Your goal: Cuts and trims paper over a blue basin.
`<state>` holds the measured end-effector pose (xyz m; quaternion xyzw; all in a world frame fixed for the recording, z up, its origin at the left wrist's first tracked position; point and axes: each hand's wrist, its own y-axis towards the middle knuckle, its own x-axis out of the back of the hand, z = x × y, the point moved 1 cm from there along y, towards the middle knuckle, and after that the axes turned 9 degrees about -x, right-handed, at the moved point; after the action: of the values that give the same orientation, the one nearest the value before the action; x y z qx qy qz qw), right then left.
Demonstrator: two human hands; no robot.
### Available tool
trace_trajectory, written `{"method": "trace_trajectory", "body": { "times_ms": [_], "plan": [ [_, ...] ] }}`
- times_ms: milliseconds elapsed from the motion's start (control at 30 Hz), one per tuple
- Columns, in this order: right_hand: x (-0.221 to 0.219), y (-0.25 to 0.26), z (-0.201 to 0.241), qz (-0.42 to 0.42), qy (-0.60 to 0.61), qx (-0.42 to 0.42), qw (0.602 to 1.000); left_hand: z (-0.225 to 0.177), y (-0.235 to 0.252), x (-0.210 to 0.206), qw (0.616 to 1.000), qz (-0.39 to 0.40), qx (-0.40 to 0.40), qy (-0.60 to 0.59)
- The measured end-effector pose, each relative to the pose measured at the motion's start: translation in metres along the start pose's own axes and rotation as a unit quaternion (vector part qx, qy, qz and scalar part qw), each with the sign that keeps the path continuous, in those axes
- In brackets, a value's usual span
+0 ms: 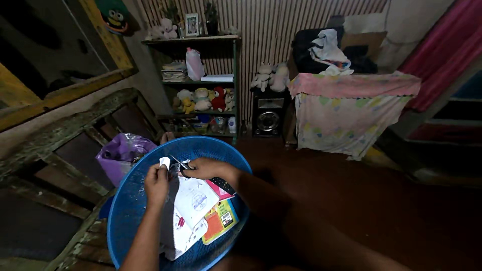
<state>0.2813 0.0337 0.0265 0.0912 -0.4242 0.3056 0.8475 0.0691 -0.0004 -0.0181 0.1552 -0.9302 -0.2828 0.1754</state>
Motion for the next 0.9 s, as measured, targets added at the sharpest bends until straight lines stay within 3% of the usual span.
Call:
{"method": "trace_trajectory", "body": {
  "times_ms": [900],
  "plan": [
    [-0.0051,-0.0008,0.0031,0.015,-0.005,0.003,1.0,-0.0017,0.0013,0.0001,0.994,-0.035,0.067,-0.075]
  ]
}}
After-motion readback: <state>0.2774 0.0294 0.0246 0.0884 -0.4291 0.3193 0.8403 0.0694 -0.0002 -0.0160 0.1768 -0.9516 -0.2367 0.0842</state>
